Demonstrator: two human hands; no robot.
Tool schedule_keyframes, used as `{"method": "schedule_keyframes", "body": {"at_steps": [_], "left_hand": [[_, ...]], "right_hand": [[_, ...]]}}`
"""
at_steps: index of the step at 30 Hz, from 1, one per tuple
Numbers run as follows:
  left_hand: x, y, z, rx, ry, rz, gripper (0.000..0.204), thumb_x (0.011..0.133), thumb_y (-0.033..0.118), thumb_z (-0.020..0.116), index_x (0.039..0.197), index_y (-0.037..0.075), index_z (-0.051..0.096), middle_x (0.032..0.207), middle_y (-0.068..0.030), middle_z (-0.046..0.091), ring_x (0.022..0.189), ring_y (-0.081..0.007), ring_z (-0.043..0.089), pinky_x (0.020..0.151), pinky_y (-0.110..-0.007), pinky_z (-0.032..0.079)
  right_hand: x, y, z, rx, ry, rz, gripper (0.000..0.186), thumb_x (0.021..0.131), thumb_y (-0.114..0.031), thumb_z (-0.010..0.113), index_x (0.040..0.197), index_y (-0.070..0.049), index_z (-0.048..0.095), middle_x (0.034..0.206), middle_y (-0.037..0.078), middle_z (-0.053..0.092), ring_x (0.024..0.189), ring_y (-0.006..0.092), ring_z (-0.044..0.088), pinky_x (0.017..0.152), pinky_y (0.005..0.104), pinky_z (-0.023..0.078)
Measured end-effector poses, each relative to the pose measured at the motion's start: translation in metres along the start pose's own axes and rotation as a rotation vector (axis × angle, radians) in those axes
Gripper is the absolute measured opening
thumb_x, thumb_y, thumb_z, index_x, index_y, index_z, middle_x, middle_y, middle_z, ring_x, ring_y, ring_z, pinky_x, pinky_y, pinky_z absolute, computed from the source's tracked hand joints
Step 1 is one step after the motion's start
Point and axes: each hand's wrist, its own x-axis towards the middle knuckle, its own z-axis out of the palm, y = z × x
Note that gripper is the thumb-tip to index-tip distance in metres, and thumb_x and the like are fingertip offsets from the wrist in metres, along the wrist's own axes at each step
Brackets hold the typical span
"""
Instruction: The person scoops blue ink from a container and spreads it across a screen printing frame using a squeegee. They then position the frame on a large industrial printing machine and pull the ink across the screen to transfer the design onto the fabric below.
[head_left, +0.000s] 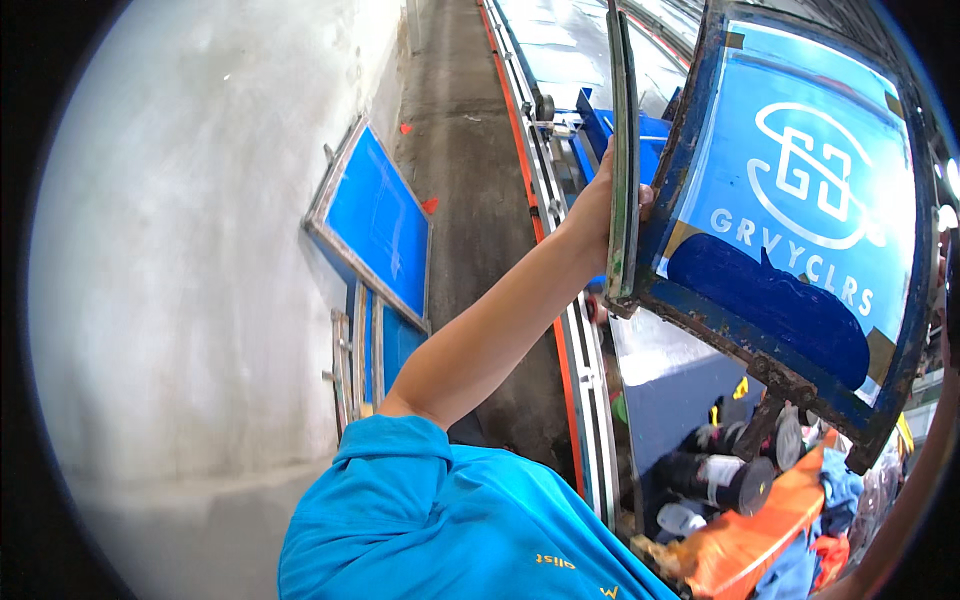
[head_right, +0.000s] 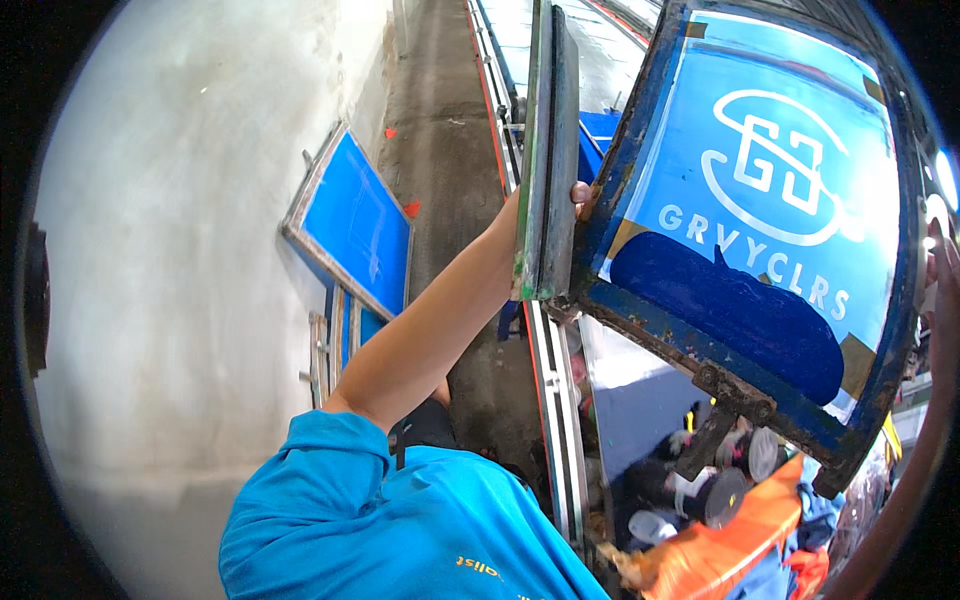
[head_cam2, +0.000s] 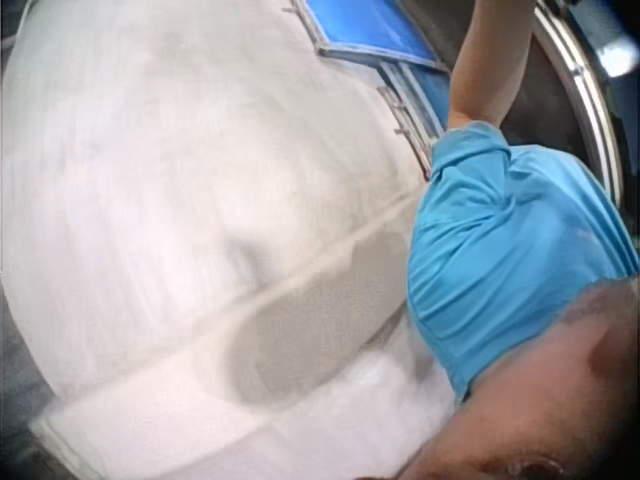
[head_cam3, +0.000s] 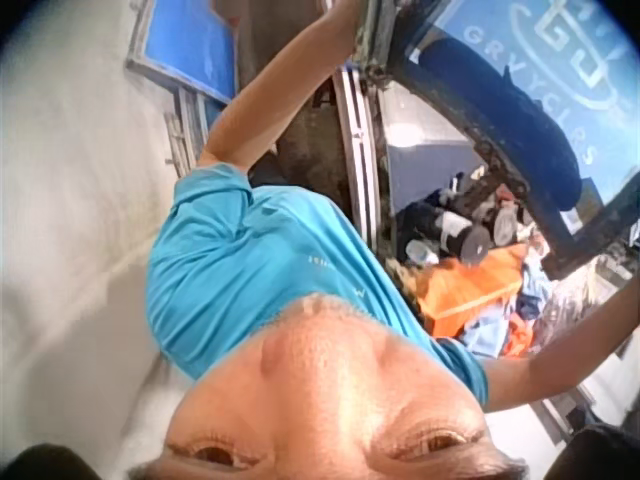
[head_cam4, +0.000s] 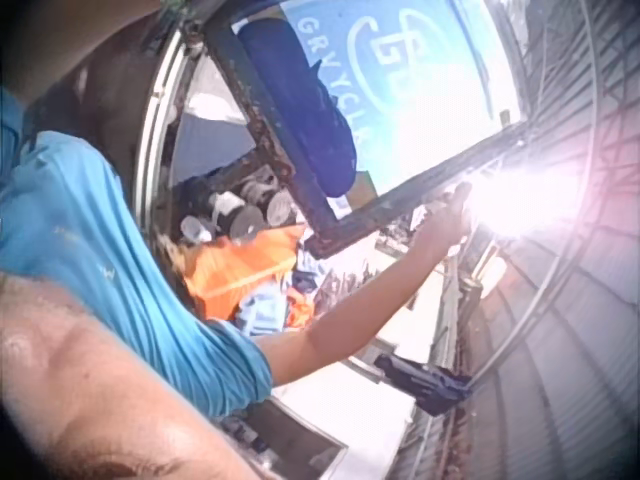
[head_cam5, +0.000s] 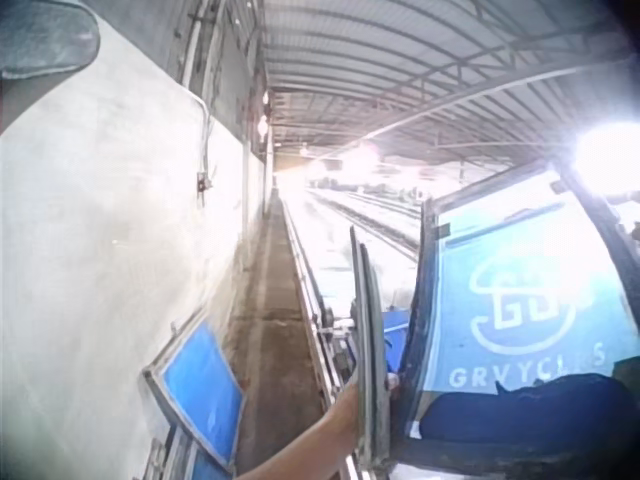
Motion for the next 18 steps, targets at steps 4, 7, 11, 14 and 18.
{"method": "schedule_keyframes", "body": {"at_steps": [4, 7, 11, 14, 18], "left_hand": [[0.095, 0.060, -0.083, 0.017, 0.023, -0.059, 0.078, 0.095, 0.082, 0.037, 0.120, 0.014, 0.066, 0.074, -0.0007, 0.059, 0.052, -0.0152, 0.057, 0.052, -0.034, 0.053], [0.145, 0.118, -0.139, -0.042, -0.029, -0.105, 0.072, 0.094, 0.082, 0.041, 0.093, 0.015, 0.067, 0.073, -0.0017, 0.060, 0.060, -0.0167, 0.060, 0.058, -0.034, 0.052], [0.225, 0.203, -0.190, -0.119, 0.050, -0.160, 0.075, 0.095, 0.081, 0.043, 0.064, 0.015, 0.062, 0.057, -0.0002, 0.052, 0.054, -0.0152, 0.054, 0.054, -0.032, 0.045], [0.283, 0.248, -0.211, -0.057, -0.030, -0.199, 0.078, 0.095, 0.083, 0.039, 0.062, 0.015, 0.059, 0.054, 0.0014, 0.047, 0.047, -0.0118, 0.045, 0.046, -0.028, 0.035], [0.384, 0.294, -0.264, -0.026, -0.121, -0.201, 0.075, 0.095, 0.083, 0.036, 0.074, 0.014, 0.057, 0.065, -0.0010, 0.049, 0.056, -0.0129, 0.045, 0.052, -0.029, 0.036]], "right_hand": [[0.059, -0.011, 0.100, -0.661, -0.106, -0.556, 0.027, 0.100, -0.034, 0.068, 0.095, -0.008, 0.065, 0.070, 0.006, 0.057, 0.053, 0.0127, 0.051, 0.048, 0.0287, 0.041], [0.078, -0.016, 0.164, -0.370, -0.012, -0.269, 0.054, 0.108, -0.047, 0.051, 0.148, -0.011, 0.055, 0.121, 0.005, 0.068, 0.112, 0.0175, 0.065, 0.098, 0.0342, 0.051], [0.110, -0.047, 0.268, 0.071, -0.141, -0.063, 0.045, 0.109, -0.037, 0.054, 0.137, -0.002, 0.062, 0.115, 0.005, 0.067, 0.101, 0.0114, 0.063, 0.091, 0.0288, 0.048], [0.114, -0.063, 0.334, 0.093, 0.087, 0.022, 0.042, 0.109, -0.035, 0.054, 0.137, -0.004, 0.063, 0.121, 0.004, 0.067, 0.102, 0.0106, 0.063, 0.091, 0.0277, 0.048], [0.140, -0.083, 0.399, -0.022, 0.207, 0.076, 0.040, 0.109, -0.034, 0.055, 0.136, -0.007, 0.065, 0.113, 0.002, 0.067, 0.094, 0.0076, 0.061, 0.083, 0.0252, 0.046]]}}
